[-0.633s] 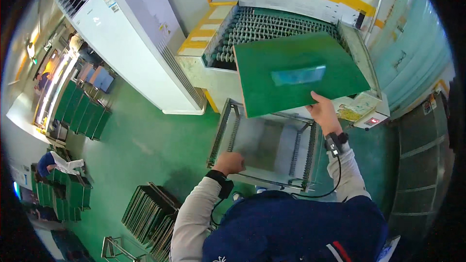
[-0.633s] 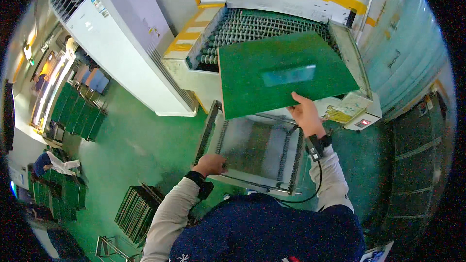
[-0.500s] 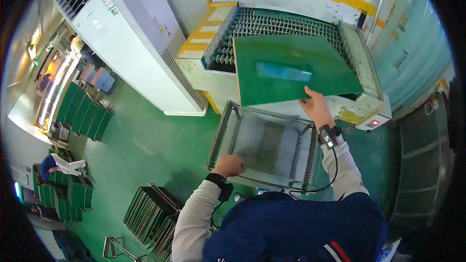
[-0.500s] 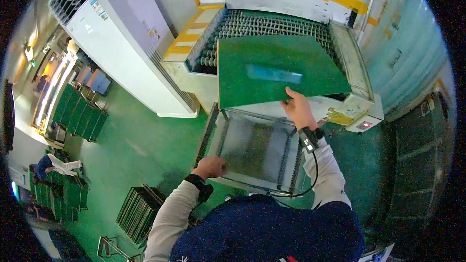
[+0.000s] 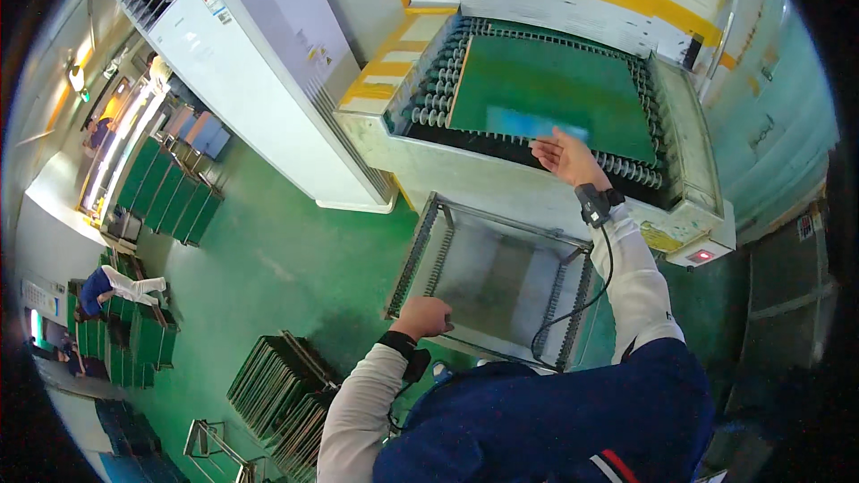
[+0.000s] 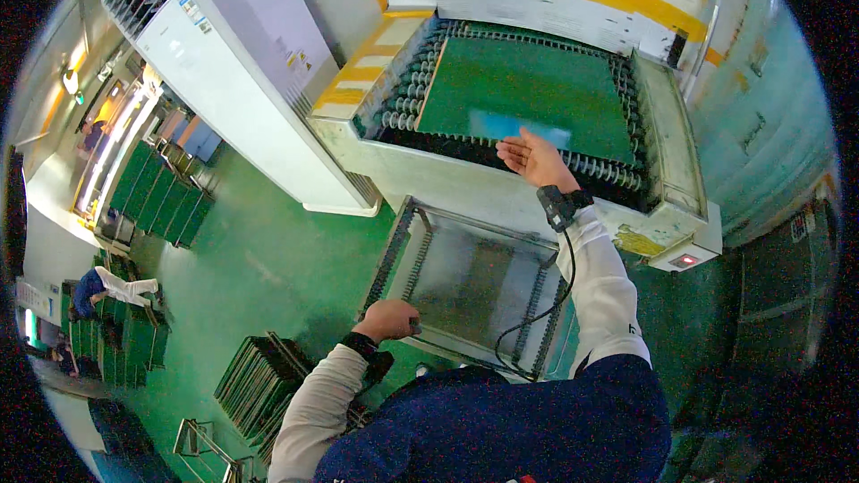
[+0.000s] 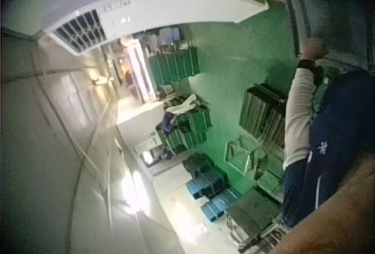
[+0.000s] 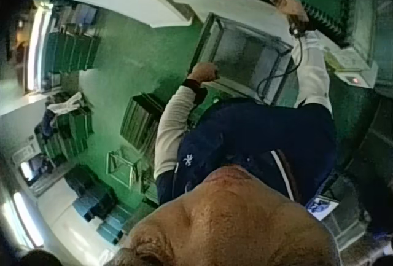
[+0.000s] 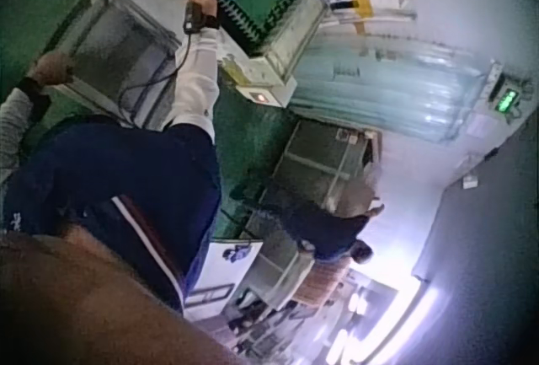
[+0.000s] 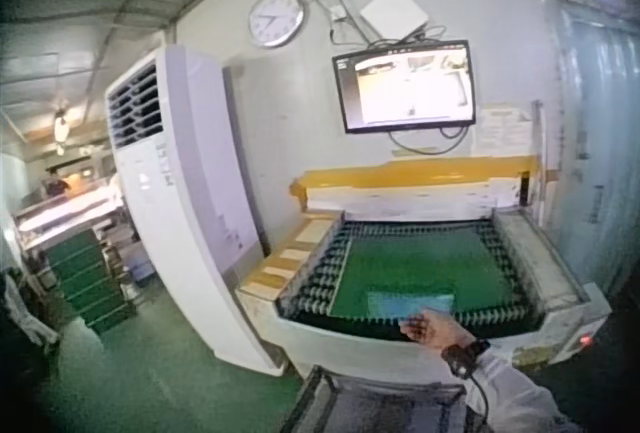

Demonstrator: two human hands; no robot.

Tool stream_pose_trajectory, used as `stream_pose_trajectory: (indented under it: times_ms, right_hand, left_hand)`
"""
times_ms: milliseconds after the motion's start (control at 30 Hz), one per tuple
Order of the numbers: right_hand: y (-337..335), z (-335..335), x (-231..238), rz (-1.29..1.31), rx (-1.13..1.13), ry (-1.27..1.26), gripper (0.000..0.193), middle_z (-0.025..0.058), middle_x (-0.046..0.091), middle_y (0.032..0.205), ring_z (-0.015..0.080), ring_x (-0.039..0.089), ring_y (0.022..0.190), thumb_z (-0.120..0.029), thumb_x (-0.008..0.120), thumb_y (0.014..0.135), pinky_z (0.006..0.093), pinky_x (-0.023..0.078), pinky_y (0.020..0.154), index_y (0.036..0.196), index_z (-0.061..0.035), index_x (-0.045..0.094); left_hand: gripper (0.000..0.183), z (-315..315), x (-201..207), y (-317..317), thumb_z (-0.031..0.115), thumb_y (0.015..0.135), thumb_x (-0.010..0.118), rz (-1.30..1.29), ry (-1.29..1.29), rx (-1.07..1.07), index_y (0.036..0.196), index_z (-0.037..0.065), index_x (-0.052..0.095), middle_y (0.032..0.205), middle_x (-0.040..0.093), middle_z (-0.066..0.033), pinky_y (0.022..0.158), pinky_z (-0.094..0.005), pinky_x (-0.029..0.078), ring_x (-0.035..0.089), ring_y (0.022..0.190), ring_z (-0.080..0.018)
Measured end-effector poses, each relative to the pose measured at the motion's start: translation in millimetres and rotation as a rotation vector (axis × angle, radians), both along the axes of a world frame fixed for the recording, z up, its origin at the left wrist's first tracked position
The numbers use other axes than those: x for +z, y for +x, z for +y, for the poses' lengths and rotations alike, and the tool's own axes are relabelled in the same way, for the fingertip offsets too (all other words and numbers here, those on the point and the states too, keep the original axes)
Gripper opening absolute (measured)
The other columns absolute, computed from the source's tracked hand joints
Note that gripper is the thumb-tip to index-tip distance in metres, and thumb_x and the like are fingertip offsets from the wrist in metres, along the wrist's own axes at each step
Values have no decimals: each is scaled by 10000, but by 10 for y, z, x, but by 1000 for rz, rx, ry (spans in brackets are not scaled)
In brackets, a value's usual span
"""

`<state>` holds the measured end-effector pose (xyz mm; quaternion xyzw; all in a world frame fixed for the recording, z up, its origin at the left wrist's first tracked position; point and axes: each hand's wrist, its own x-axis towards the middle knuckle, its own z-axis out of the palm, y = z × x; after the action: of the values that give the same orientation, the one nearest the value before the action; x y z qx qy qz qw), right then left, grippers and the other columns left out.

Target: Loading green panels from a rack into a processing machine.

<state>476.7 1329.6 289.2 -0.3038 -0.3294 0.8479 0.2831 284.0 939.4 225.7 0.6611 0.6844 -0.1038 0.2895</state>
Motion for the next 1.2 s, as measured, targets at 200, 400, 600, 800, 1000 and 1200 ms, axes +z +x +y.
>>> stream_pose_trajectory:
  times_ms: [200, 400, 600, 800, 1000, 1200]
  right_hand:
    - [-82, 210, 58, -581, -65, 697, 366, 119, 697, 1039, 253, 661, 924, -329, 568, 942, 338, 517, 804, 1150, -30, 610]
    - [-87, 187, -152, -1288, -189, 1621, 439, 97, 524, 1376, 349, 477, 1251, -398, 605, 885, 521, 366, 1026, 1282, -211, 587]
    - [-120, 132, -58, -1352, -71, 1562, 511, 112, 421, 1461, 349, 372, 1340, -443, 602, 881, 555, 307, 1060, 1338, -223, 543]
    - [-243, 1, 71, -1391, -33, 1602, 528, 114, 417, 1461, 353, 375, 1337, -444, 606, 876, 547, 319, 1055, 1340, -202, 534]
    - [-234, 175, 11, -1342, -24, 1712, 488, 194, 489, 1390, 389, 466, 1259, -405, 596, 894, 472, 399, 1029, 1314, -157, 566]
    - [-265, 305, -77, -1546, 117, 1682, 545, 131, 421, 1466, 348, 449, 1290, -480, 476, 959, 480, 349, 1070, 1433, -214, 433]
  left_hand:
    - [301, 53, 82, 9, 415, 762, 666, 5, -57, -10, 923, 164, 706, 933, 695, -83, 752, -448, 532, 658, 894, -317]
    - [220, -22, -81, -12, 345, 755, 669, 9, 18, 24, 879, 168, 711, 894, 686, -84, 708, -469, 533, 656, 860, -322]
    - [216, 62, -92, -3, 332, 757, 663, 11, 21, 22, 887, 165, 708, 877, 688, -93, 714, -462, 541, 662, 847, -331]
    - [216, 23, -126, -11, 302, 744, 664, -12, 17, 82, 859, 125, 711, 838, 689, -110, 677, -456, 547, 670, 809, -338]
    - [176, -49, -369, -26, 231, 608, 703, 31, 159, 77, 728, 103, 706, 720, 671, -120, 601, -454, 538, 664, 685, -339]
    - [218, -20, -566, 5, 315, 601, 767, 37, 23, 150, 749, 158, 730, 712, 678, -83, 581, -416, 528, 672, 671, -290]
